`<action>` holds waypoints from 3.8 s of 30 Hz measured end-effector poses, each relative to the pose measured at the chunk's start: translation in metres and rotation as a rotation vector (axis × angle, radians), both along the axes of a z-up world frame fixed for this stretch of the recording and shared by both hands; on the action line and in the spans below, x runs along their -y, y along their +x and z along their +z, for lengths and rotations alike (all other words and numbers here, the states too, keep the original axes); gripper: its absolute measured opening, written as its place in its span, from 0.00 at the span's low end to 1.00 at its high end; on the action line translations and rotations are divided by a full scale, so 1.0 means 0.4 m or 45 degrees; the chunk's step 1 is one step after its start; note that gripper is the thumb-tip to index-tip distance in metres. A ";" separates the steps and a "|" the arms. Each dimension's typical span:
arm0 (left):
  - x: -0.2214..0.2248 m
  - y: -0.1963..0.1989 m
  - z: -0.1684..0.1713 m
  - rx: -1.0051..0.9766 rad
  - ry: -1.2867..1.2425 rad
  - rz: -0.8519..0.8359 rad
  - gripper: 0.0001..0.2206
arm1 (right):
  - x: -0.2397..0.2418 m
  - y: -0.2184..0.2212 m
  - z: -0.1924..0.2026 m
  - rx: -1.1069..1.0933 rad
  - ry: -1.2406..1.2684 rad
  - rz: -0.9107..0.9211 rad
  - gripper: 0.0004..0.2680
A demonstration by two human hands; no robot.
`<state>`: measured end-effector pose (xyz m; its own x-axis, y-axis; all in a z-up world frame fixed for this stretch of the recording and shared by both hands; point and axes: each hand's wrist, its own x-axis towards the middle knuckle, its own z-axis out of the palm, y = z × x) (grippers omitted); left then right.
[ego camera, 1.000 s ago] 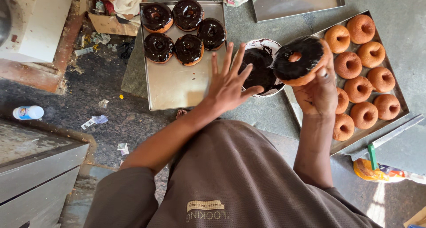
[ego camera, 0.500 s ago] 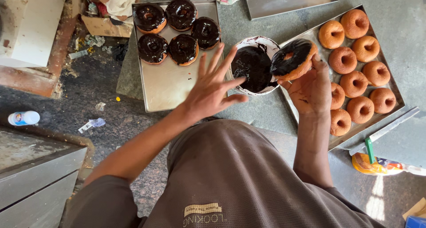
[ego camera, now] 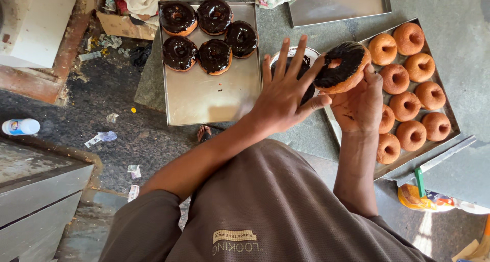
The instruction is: The person dips donuts into a bowl of chocolate glaze and places them onto a metal tray.
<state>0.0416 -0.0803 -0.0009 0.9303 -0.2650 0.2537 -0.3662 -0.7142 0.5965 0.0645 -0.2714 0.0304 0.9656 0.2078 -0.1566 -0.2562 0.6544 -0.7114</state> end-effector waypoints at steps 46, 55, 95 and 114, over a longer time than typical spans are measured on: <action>-0.137 -0.047 0.105 -0.029 -0.007 0.171 0.34 | -0.132 -0.018 0.001 0.084 0.225 0.093 0.25; -0.086 -0.048 0.012 -0.747 -0.772 -0.137 0.45 | -0.059 -0.032 -0.033 0.025 0.232 -0.108 0.24; -0.643 -0.428 -0.099 -0.578 0.022 0.752 0.34 | -0.438 -0.062 -0.376 -0.857 -0.495 0.512 0.13; -0.440 -0.173 -0.020 -0.403 -0.026 0.031 0.31 | -0.148 -0.084 -0.133 0.076 -0.663 0.604 0.17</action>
